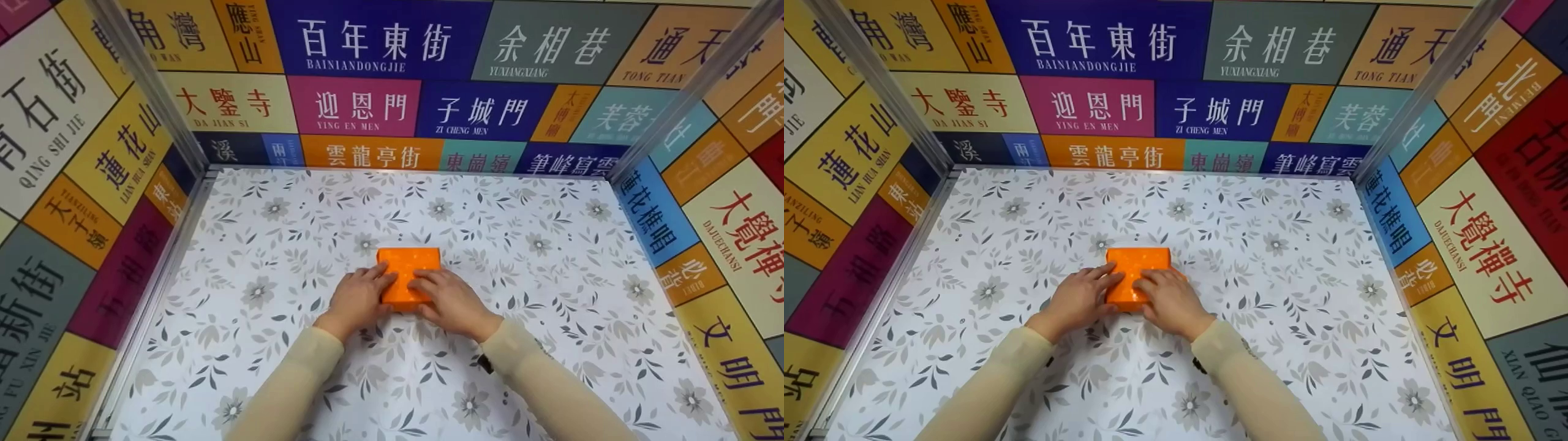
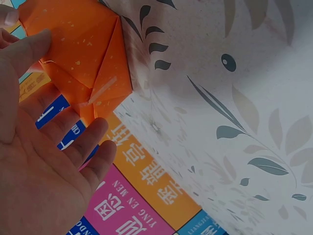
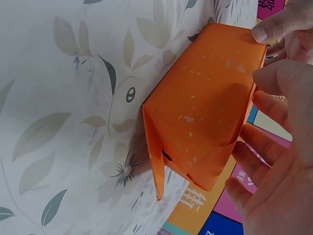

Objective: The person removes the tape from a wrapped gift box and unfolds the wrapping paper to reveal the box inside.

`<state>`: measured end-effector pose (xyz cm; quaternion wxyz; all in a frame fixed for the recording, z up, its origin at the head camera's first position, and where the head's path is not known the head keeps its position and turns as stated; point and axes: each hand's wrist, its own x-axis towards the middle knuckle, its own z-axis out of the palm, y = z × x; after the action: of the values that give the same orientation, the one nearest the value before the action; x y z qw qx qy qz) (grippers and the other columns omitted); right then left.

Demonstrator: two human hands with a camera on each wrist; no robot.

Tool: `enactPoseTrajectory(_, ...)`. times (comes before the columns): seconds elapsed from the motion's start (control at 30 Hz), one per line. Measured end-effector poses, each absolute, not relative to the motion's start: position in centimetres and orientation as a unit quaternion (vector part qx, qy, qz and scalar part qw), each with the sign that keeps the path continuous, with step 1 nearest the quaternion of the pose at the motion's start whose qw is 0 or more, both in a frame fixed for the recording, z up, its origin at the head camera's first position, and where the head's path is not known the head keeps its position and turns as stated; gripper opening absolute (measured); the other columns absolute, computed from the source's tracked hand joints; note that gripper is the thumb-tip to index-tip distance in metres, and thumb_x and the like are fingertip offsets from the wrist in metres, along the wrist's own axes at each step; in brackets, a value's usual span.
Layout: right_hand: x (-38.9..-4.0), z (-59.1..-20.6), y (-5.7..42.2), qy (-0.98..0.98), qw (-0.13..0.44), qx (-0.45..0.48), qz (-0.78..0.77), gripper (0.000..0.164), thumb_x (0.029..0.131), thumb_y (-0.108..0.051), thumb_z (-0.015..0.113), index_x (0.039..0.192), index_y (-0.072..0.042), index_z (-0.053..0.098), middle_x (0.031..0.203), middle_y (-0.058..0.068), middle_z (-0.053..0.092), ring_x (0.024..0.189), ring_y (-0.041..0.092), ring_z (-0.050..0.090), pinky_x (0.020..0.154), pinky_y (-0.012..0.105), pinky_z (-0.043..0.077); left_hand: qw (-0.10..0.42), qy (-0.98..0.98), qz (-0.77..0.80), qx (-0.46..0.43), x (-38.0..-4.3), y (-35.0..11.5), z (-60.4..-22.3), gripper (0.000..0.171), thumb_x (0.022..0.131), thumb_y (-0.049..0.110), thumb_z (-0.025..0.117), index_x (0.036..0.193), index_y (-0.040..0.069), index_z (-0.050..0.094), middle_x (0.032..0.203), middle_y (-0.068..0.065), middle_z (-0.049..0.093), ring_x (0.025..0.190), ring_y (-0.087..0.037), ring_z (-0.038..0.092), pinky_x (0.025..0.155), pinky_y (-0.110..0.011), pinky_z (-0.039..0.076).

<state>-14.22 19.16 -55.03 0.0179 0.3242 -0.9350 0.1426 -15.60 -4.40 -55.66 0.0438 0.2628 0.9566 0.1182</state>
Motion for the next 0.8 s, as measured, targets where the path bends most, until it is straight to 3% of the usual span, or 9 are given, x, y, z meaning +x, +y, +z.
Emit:
enactPoseTrajectory(0.17, -14.34, -55.01, 19.25, -0.938, 0.015, 0.312, 0.150, 0.049, 0.089, -0.025, 0.070, 0.135, -0.012, 0.058, 0.141, 0.011, 0.053, 0.130, 0.030, 0.048, 0.112, 0.046, 0.030, 0.042, 0.957, 0.117, 0.263, -15.67, -4.44, -55.72, 0.066, 0.088, 0.042, 0.072, 0.147, 0.022, 0.052, 0.155, -0.005, 0.041, 0.129, -0.032, 0.048, 0.104, -0.052, 0.038)
enactPoseTrajectory(0.43, -14.71, -55.17, 19.08, -0.939, -0.009, 0.320, 0.122, 0.060, 0.091, -0.031, 0.070, 0.147, -0.019, 0.051, 0.150, 0.011, 0.043, 0.137, 0.030, 0.039, 0.115, 0.048, 0.024, 0.036, 0.957, 0.125, 0.261, -15.67, -4.45, -55.81, 0.066, 0.086, 0.041, 0.074, 0.146, 0.022, 0.054, 0.154, -0.005, 0.042, 0.127, -0.033, 0.049, 0.103, -0.053, 0.039)
enactPoseTrajectory(0.8, -14.72, -55.27, 18.99, -0.936, -0.004, 0.336, 0.108, 0.053, 0.092, -0.039, 0.068, 0.139, -0.018, 0.058, 0.151, 0.014, 0.043, 0.135, 0.033, 0.041, 0.114, 0.051, 0.026, 0.037, 0.957, 0.121, 0.261, -15.67, -4.47, -55.90, 0.065, 0.087, 0.042, 0.073, 0.146, 0.022, 0.053, 0.155, -0.004, 0.042, 0.126, -0.033, 0.050, 0.103, -0.053, 0.040)
